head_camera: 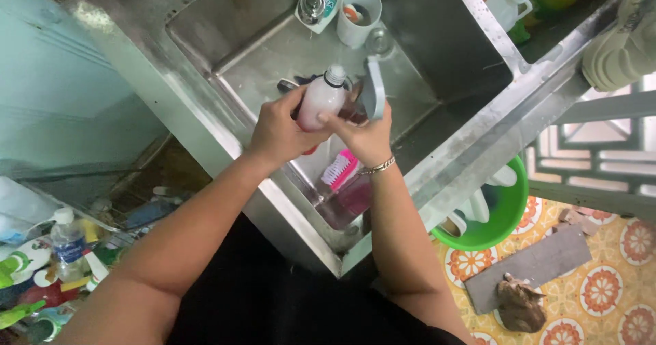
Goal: Scrubbing a stainless steel sink with a brush and cleaning a spray bottle.
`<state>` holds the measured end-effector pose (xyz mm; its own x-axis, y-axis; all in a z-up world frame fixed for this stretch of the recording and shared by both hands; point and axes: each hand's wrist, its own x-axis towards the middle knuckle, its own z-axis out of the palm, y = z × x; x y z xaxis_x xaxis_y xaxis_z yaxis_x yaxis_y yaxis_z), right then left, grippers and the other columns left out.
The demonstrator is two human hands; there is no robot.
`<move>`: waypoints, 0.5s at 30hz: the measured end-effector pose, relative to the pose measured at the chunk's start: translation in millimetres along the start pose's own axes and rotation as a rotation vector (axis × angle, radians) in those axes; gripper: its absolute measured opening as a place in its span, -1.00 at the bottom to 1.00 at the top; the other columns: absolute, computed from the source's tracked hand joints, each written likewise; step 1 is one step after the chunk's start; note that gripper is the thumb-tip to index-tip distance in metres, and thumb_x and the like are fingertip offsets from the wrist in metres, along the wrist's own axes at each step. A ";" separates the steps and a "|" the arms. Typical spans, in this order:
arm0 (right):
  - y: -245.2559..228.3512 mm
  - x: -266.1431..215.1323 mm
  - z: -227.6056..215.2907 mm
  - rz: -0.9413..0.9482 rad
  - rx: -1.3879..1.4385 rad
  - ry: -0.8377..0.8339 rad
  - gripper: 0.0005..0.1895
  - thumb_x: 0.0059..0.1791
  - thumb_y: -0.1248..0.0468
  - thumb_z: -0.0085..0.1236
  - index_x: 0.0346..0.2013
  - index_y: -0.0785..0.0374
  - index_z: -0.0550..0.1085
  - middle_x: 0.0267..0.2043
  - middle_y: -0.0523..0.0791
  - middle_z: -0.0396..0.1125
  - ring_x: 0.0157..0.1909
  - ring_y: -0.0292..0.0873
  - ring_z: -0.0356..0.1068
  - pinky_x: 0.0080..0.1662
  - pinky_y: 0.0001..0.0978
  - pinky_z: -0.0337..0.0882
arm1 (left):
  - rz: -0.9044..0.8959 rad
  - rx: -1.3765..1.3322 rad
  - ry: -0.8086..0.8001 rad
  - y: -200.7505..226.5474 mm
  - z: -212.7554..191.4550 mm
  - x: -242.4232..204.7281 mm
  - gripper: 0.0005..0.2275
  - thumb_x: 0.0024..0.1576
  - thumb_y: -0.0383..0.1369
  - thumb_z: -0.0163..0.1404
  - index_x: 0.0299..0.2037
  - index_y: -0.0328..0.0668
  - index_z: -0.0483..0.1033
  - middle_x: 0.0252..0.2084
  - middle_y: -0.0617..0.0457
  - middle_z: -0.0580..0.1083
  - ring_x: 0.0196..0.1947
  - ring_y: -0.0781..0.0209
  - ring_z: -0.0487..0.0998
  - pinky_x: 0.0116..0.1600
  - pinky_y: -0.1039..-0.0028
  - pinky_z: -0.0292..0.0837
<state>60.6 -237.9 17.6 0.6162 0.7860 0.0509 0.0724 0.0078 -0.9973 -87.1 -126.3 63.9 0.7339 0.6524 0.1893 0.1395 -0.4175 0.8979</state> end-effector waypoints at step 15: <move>21.8 32.8 -103.9 -0.289 0.820 0.356 -0.68 0.23 0.05 -0.19 0.14 0.16 0.37 0.38 0.10 0.29 0.42 0.12 0.33 0.36 -0.04 0.45 | -0.101 0.386 0.036 -62.1 20.4 9.7 -0.53 -0.13 -0.41 0.30 0.03 -0.04 0.51 -0.20 -0.16 0.57 -0.18 -0.24 0.60 -0.11 0.08 0.49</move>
<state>163.9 -276.2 2.9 0.8738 0.4516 0.1802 -0.2319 0.7128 -0.6619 -75.0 -106.9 1.8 0.6809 0.7211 0.1281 0.4542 -0.5529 0.6986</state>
